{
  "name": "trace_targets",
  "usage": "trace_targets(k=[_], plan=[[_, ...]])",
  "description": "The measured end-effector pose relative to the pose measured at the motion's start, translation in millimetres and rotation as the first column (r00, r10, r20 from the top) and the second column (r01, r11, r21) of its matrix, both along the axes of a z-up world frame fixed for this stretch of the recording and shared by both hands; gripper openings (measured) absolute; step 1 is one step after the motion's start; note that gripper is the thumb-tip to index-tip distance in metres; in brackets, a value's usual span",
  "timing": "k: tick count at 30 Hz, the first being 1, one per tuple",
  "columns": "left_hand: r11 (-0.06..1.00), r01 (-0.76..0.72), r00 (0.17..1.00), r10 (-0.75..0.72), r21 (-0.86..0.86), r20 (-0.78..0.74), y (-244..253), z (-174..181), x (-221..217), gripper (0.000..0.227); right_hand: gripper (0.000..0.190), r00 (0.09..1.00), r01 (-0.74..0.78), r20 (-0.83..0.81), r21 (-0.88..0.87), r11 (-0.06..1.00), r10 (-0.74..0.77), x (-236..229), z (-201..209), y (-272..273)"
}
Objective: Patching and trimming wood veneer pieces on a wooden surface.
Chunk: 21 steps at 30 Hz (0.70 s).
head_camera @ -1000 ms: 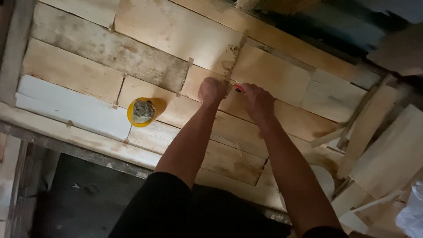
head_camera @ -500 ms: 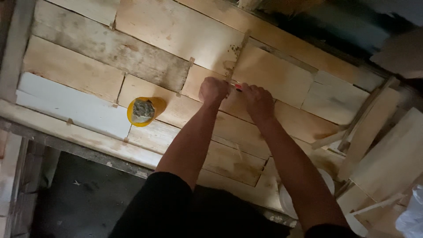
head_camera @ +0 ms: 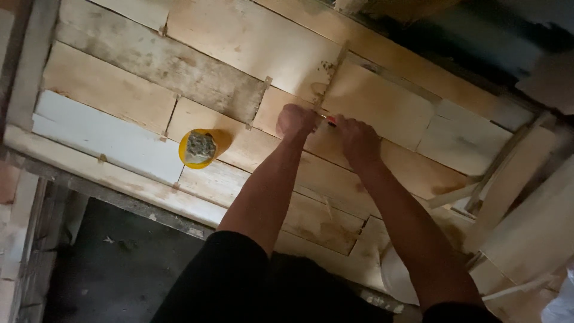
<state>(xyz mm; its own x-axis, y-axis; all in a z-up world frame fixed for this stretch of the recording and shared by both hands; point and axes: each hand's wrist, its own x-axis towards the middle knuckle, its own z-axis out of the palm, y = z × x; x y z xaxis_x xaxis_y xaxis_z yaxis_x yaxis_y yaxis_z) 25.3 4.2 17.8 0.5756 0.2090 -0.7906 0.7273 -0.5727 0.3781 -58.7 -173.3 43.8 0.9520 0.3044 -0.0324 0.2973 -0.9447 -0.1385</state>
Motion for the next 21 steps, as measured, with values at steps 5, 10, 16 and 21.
trace_targets(k=[5, 10, 16, 21], plan=[[0.999, 0.032, 0.999, -0.032, 0.009, 0.003, 1.1, -2.3, 1.5, 0.027, 0.034, 0.998, 0.026, -0.054, 0.042, 0.999, -0.024, -1.9, 11.3, 0.9], [0.999, 0.001, 1.0, -0.001, -0.044, -0.004, 3.5, 21.4, -0.3, 0.026, 0.037, 0.999, 0.027, -0.026, 0.013, 1.0, -0.026, -7.9, 22.8, 1.1], [0.99, 0.071, 0.997, -0.074, -0.122, -0.018, 15.3, 12.2, 9.2, 0.026, 0.027, 0.991, 0.109, -0.09, 0.073, 0.991, -0.102, -13.9, 21.0, 0.3], [0.959, 0.164, 0.983, -0.179, -0.23, -0.046, 17.5, 0.9, 8.5, 0.028, 0.051, 0.907, 0.341, -0.318, 0.174, 0.924, -0.275, -19.0, 63.5, 1.8]])
